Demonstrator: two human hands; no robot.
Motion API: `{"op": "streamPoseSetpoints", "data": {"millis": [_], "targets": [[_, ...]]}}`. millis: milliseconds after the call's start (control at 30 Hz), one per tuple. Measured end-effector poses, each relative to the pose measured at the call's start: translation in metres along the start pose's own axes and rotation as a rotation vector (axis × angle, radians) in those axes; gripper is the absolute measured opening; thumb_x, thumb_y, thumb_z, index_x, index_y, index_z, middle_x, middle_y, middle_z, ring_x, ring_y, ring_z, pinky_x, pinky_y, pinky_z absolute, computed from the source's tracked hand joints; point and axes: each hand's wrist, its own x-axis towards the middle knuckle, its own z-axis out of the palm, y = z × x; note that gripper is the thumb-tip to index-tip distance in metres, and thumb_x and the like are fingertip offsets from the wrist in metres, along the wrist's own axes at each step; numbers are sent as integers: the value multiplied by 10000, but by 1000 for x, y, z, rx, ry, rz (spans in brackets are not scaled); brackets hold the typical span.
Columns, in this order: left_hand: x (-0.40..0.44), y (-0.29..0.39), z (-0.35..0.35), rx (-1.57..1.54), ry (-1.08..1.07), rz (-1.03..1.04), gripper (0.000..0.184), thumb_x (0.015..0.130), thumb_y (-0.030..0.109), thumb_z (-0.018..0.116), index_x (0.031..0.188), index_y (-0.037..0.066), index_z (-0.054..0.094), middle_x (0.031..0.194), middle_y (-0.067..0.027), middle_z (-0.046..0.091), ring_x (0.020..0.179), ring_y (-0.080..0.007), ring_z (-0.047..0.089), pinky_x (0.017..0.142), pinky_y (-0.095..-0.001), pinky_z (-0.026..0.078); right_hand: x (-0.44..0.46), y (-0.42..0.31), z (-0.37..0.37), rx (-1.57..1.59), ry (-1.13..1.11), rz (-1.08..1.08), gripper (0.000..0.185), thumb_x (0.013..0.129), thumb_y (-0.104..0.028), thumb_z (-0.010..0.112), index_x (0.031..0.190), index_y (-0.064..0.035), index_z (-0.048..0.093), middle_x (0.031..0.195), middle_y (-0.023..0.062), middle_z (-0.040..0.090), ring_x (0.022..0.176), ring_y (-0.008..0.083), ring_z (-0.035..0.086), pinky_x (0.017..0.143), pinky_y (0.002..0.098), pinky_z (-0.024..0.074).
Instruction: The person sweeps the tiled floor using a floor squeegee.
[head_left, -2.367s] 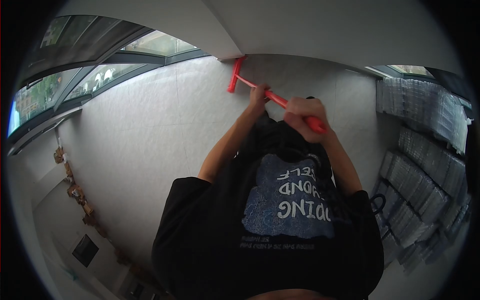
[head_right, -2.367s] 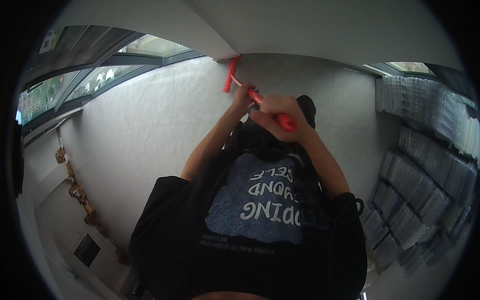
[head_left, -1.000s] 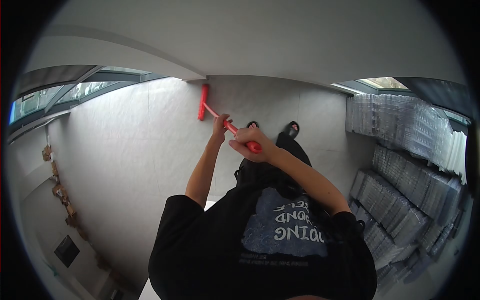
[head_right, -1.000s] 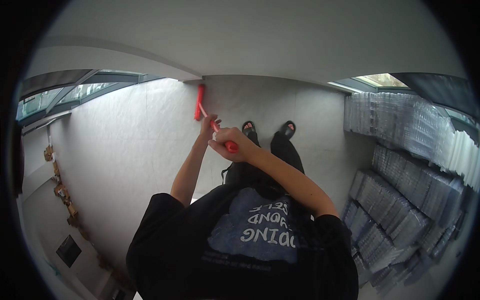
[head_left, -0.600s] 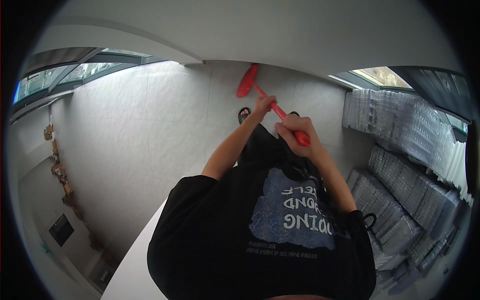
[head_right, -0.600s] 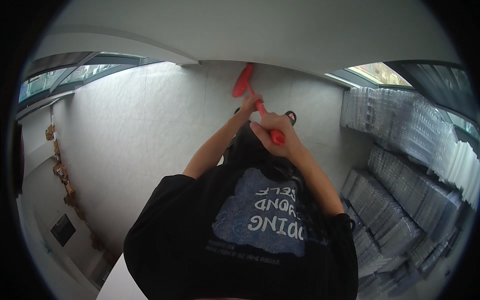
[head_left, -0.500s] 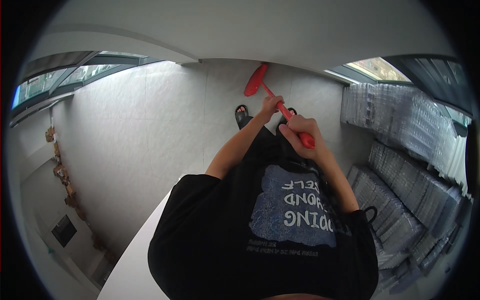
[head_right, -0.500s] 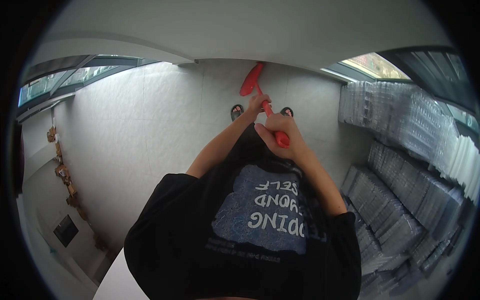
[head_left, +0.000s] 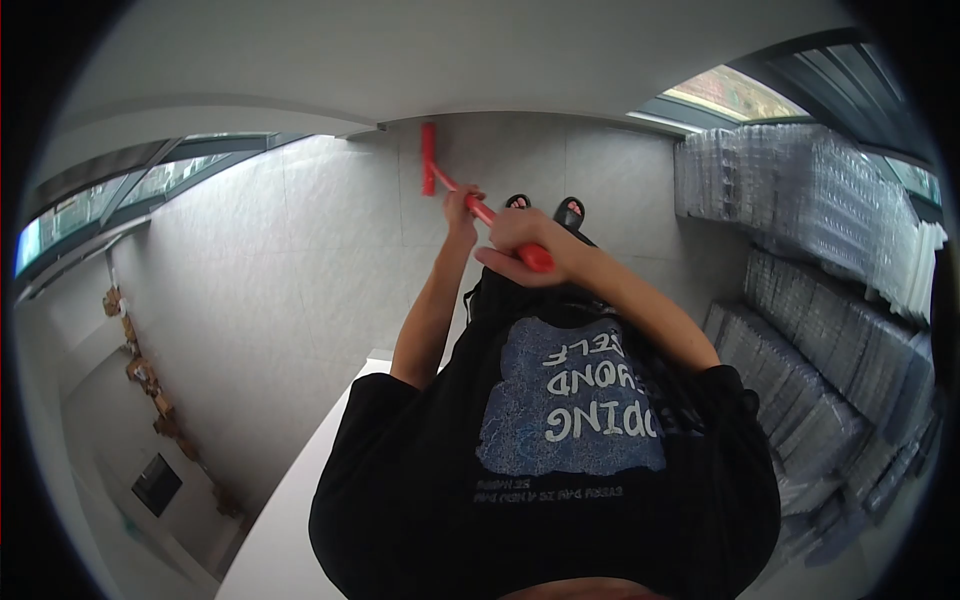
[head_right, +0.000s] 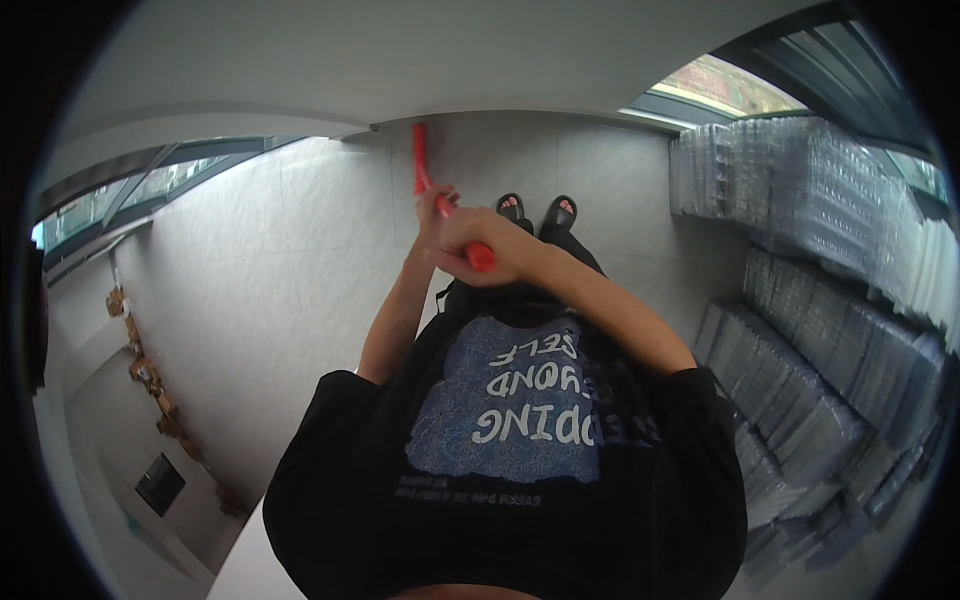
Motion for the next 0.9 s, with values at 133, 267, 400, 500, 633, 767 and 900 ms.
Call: {"op": "streamPoseSetpoints", "data": {"millis": [133,267,400,500,633,767,900], "targets": [[58,-14,-26,13,18,-36,193,728,157,631,843,9,583,754,-75,597,687,-198,621,618,-298,497,4,42,18,113,-23,190,346,836,-36,643,578,-9,413,541,122,419,524,285,408,540,371,322],[70,-47,2,178,-30,-114,121,706,140,626,760,40,584,680,-66,574,673,-209,617,574,-334,470,-11,38,1,54,56,282,345,841,-31,638,582,-7,411,541,130,417,525,286,397,550,375,315],[88,-151,42,429,-384,322,98,665,121,657,754,97,625,701,-104,618,620,-263,603,566,-371,468,-36,-7,-44,-126,34,275,354,815,-8,643,552,-19,407,545,132,422,530,295,427,549,392,331],[42,-153,87,821,-670,498,77,721,126,621,780,77,629,727,-109,626,630,-238,619,579,-352,483,-43,-42,-55,-238,8,307,347,793,-23,648,535,-36,416,539,123,443,535,306,459,555,402,360],[-14,-114,144,360,-606,-330,103,761,128,598,798,33,612,745,-106,628,648,-199,631,591,-319,496,-47,-51,-49,-337,40,378,386,772,-2,667,518,-48,380,522,101,435,530,297,452,553,395,359],[-19,-126,165,348,-738,-384,184,757,151,600,856,-2,575,834,-112,640,673,-187,635,639,-293,503,-56,-51,-49,-401,184,378,385,745,7,683,517,-52,378,512,86,423,530,284,445,558,387,371],[-53,-95,176,359,-641,-465,217,766,137,586,931,5,535,850,-96,607,725,-186,631,679,-298,501,-68,-78,-63,-367,294,333,351,741,-61,703,522,-64,428,513,71,438,531,286,457,588,373,400]]}}
